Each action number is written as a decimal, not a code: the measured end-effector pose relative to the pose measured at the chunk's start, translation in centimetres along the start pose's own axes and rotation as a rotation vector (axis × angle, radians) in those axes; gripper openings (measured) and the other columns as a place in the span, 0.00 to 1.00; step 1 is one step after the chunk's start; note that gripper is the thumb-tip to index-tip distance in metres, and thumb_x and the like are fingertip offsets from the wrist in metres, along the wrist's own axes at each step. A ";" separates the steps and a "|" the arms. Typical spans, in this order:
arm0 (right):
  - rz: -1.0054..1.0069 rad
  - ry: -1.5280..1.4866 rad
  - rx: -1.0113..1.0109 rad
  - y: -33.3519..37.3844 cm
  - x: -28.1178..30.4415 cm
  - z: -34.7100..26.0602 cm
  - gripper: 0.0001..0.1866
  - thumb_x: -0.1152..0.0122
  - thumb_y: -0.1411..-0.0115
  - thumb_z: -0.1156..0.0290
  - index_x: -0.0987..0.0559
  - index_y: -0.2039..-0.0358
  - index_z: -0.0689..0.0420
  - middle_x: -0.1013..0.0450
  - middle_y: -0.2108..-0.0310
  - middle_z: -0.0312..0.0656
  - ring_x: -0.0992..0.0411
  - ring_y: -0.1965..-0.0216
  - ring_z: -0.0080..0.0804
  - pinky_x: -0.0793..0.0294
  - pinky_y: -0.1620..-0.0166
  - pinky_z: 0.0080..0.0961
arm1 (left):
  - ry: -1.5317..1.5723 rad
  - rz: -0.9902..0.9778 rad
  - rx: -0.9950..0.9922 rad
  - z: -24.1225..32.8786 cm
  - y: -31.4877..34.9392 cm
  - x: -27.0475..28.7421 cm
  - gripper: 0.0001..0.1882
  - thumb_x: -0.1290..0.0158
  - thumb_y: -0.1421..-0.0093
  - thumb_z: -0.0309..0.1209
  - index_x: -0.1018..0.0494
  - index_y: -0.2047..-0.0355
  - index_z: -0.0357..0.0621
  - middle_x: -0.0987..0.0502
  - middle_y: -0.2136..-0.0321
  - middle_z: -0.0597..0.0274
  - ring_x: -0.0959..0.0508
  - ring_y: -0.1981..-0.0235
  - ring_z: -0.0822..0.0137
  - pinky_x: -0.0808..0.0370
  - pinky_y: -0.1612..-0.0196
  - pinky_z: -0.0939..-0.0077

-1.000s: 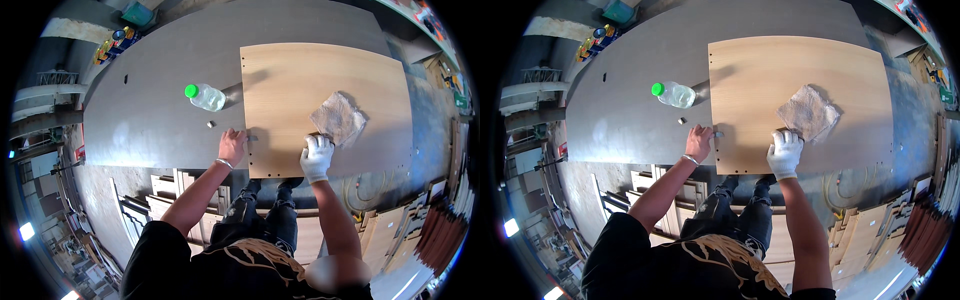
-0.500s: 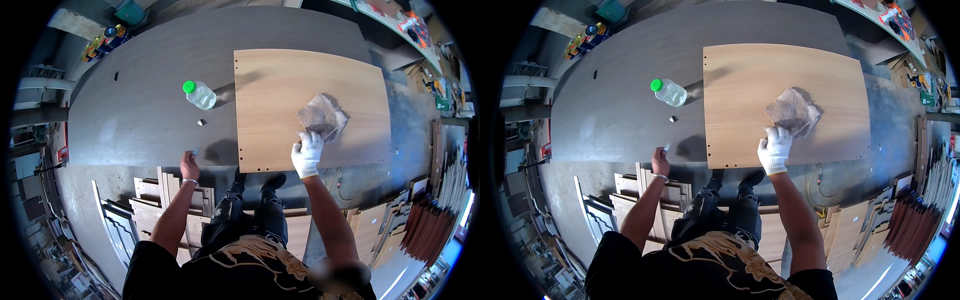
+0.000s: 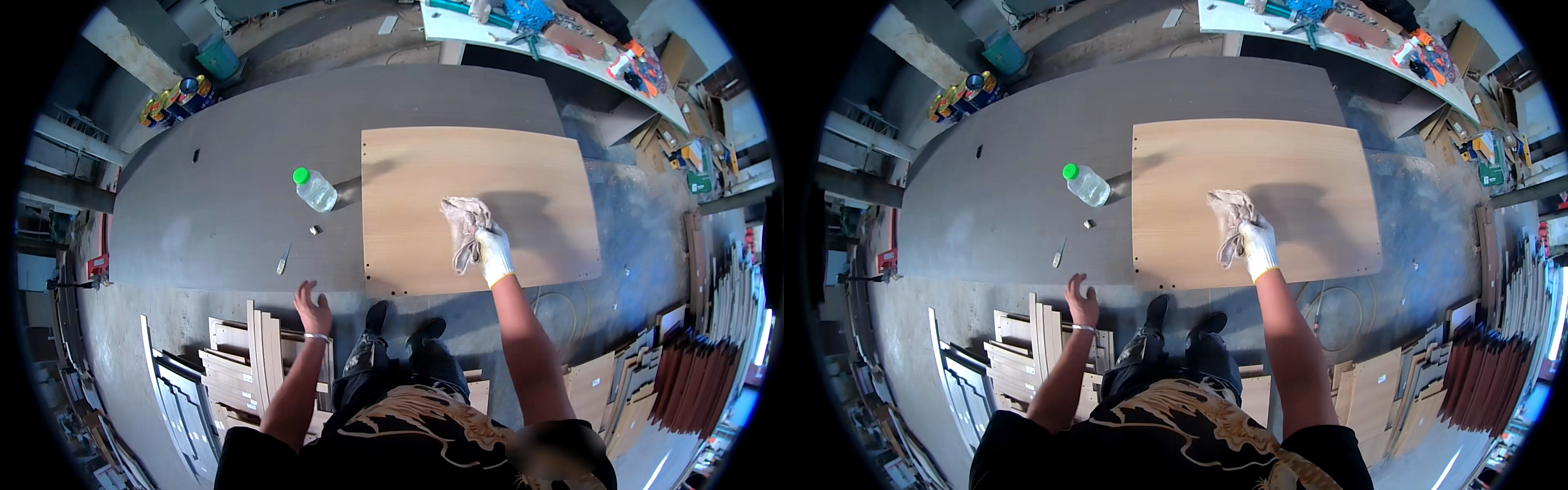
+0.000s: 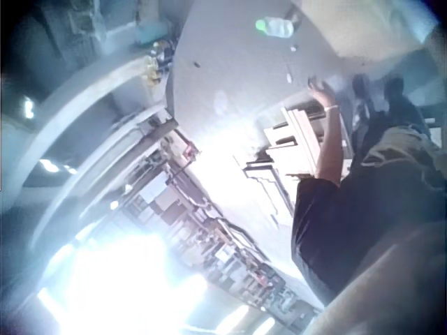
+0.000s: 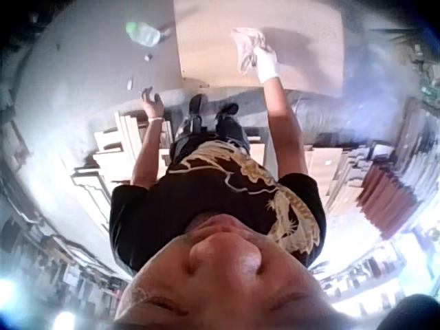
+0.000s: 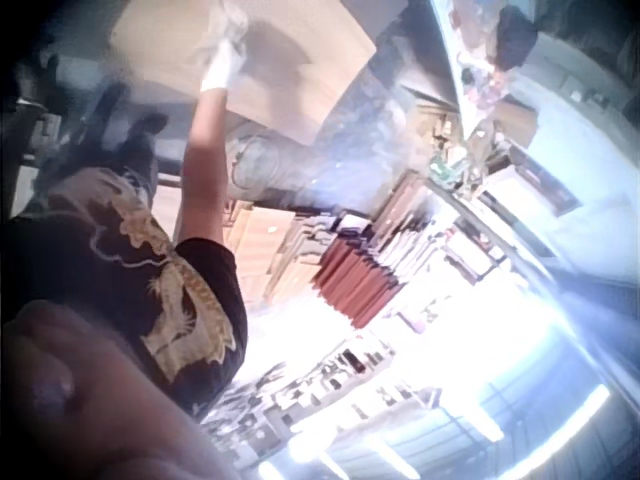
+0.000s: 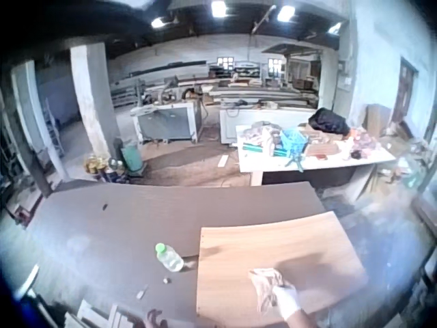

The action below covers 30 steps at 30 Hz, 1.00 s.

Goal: The person wipes the surface of a wooden panel with a cloth, then uses a utility knife to scrape edges and corners. They repeatedly apply liquid from a bottle onto the cloth and continue wiping the panel. The person handles multiple panels, placing them on a stack after cleaning.

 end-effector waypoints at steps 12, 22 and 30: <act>-0.626 -0.994 -0.228 15.4 -2.6 -2.2 0.38 0.40 0.32 0.47 0.37 0.30 0.57 0.32 0.35 0.49 0.31 0.36 0.50 0.32 0.34 0.54 | 0.205 -0.224 -0.747 39.5 9.3 6.1 0.36 0.30 0.53 0.33 0.29 0.42 0.41 0.29 0.41 0.49 0.30 0.42 0.45 0.33 0.39 0.52; -0.549 -0.961 -0.189 20.1 -0.9 -3.6 0.29 0.44 0.28 0.49 0.29 0.37 0.57 0.23 0.45 0.44 0.24 0.45 0.40 0.24 0.42 0.43 | 0.364 -0.325 -0.317 38.5 8.5 -1.8 0.33 0.32 0.47 0.44 0.27 0.47 0.35 0.23 0.54 0.47 0.23 0.52 0.47 0.27 0.47 0.55; -0.339 -1.032 -0.267 18.8 0.9 -0.6 0.20 0.42 0.28 0.62 0.25 0.41 0.60 0.21 0.50 0.43 0.21 0.49 0.39 0.21 0.45 0.37 | 0.627 -0.489 -0.101 36.2 7.0 -5.0 0.11 0.45 0.34 0.29 0.24 0.71 0.32 0.21 0.72 0.59 0.23 0.70 0.67 0.26 0.65 0.70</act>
Point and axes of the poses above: each hand's wrist, its own y-axis away from the middle knuckle, its own x-axis out of the back of the hand, z = x × y, the point moved 10 cm from there along -y, towards the middle knuckle
